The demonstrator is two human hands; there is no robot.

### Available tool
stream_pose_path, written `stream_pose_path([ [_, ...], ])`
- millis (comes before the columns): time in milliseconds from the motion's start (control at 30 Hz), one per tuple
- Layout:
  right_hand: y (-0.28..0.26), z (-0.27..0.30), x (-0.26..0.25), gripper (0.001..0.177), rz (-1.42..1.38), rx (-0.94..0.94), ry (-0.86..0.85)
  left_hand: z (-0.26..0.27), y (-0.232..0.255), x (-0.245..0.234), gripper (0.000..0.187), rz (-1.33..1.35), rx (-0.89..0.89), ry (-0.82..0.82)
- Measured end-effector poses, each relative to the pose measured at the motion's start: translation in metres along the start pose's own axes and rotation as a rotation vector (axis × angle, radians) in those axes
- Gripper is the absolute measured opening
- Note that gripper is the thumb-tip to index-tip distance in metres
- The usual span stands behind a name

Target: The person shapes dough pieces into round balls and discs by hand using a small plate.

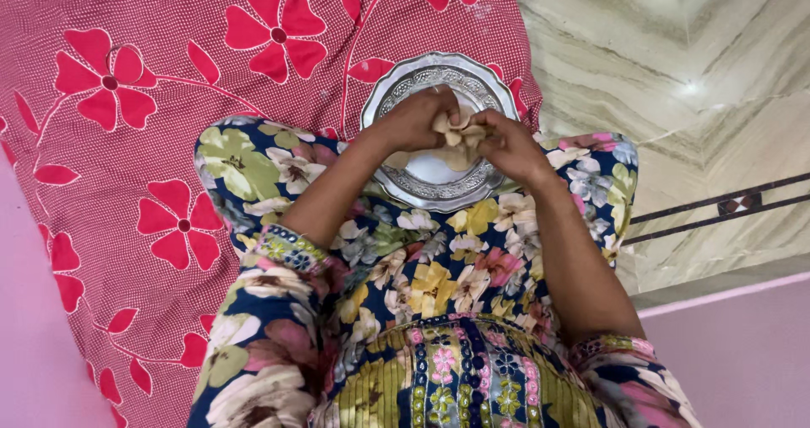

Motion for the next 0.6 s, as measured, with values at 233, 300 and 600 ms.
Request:
stream_pose_path([
  [233, -0.032, -0.004, -0.007, 0.073, 0.545, -0.292, 0.148, 0.047, 0.037, -0.027, 0.098, -0.143, -0.026, 0.007],
  [300, -0.037, -0.010, 0.010, 0.087, 0.571, -0.279, 0.074, 0.042, 0.035, -0.017, 0.110, -0.197, -0.181, -0.002],
  [600, -0.048, -0.007, 0.054, 0.066, 0.416, -0.182, 0.159, 0.029, -0.018, 0.017, 0.061, -0.151, -0.112, 0.315],
])
Point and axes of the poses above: each hand's wrist, its own z-axis away from the middle knuckle, its own x-axis out of the palm, y = z × x, the point moved 3 cm from there along -z, towards the middle knuckle, and after that the axes turned 13 degrees about z, right-handed, at the moved point
